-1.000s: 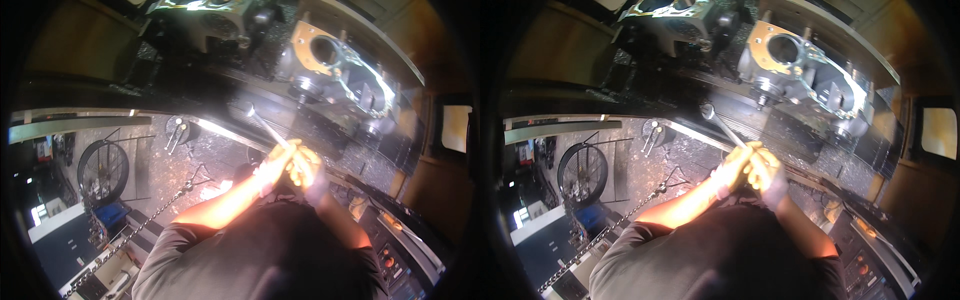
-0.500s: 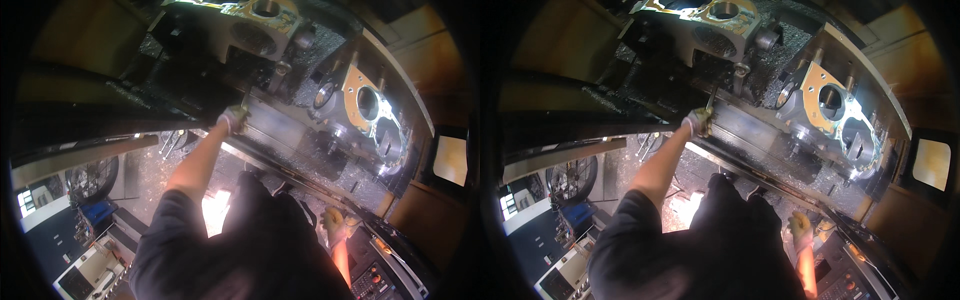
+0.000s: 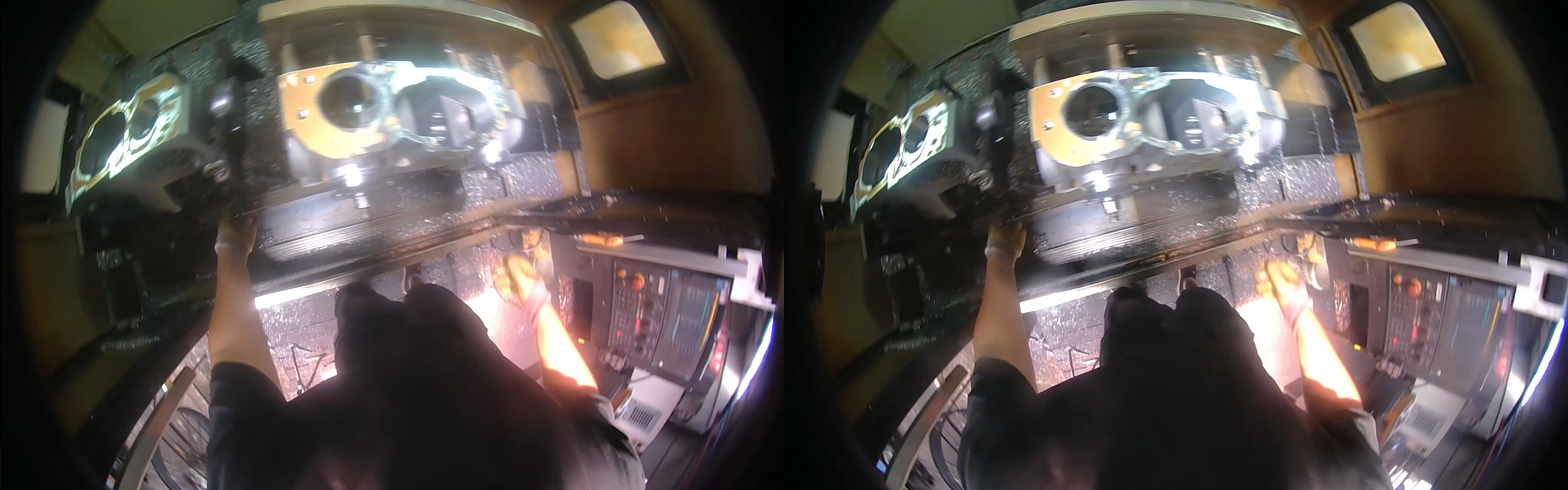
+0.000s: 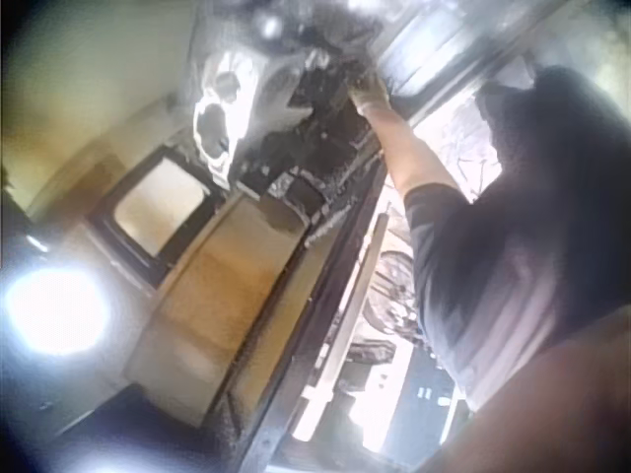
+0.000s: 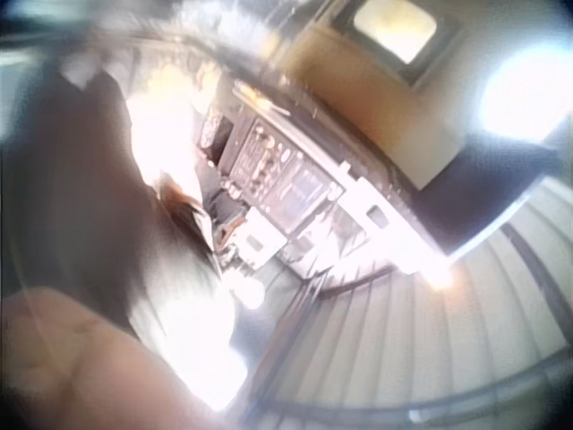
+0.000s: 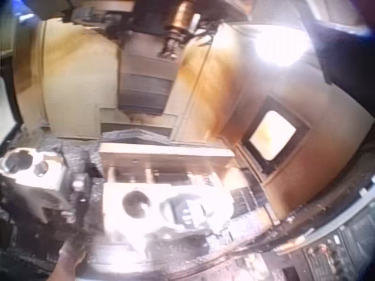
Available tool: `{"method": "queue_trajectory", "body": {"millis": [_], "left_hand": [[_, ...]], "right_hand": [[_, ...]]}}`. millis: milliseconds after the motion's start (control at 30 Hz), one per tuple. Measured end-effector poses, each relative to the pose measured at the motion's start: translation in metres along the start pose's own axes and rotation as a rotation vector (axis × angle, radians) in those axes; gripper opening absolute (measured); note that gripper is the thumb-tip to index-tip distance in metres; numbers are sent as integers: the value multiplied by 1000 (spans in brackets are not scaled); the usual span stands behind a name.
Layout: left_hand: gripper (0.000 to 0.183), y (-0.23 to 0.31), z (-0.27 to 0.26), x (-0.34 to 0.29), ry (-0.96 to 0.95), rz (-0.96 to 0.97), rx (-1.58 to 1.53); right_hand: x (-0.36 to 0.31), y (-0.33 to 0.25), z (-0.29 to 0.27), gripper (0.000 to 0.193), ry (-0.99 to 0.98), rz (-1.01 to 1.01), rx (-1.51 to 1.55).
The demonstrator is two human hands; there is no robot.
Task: The person prepares a metal component by hammering an insert into it, then moves to a CNC machine where they open the door, clean the workspace with a compressed air nozzle, and mount the component onto a fixture inside the machine.
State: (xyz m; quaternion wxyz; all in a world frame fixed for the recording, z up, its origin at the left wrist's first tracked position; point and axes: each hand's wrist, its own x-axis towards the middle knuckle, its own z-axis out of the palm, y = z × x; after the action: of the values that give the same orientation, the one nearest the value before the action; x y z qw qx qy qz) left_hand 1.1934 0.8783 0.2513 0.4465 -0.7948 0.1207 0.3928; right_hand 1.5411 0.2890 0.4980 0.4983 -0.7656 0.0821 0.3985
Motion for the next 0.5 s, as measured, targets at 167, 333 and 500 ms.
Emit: {"method": "queue_trajectory", "body": {"millis": [167, 333, 500], "left_hand": [[31, 20, -91, -33, 56, -909, -2530], [33, 5, -230, -78, 715, -849, -3116], [55, -94, -336, -130, 653, -1062, -2352]], "right_hand": [[41, -113, 44, 64, -115, -161, -281], [108, -147, 65, 54, -331, -98, -145], [149, -128, 73, 31, -366, -55, 95]]}}
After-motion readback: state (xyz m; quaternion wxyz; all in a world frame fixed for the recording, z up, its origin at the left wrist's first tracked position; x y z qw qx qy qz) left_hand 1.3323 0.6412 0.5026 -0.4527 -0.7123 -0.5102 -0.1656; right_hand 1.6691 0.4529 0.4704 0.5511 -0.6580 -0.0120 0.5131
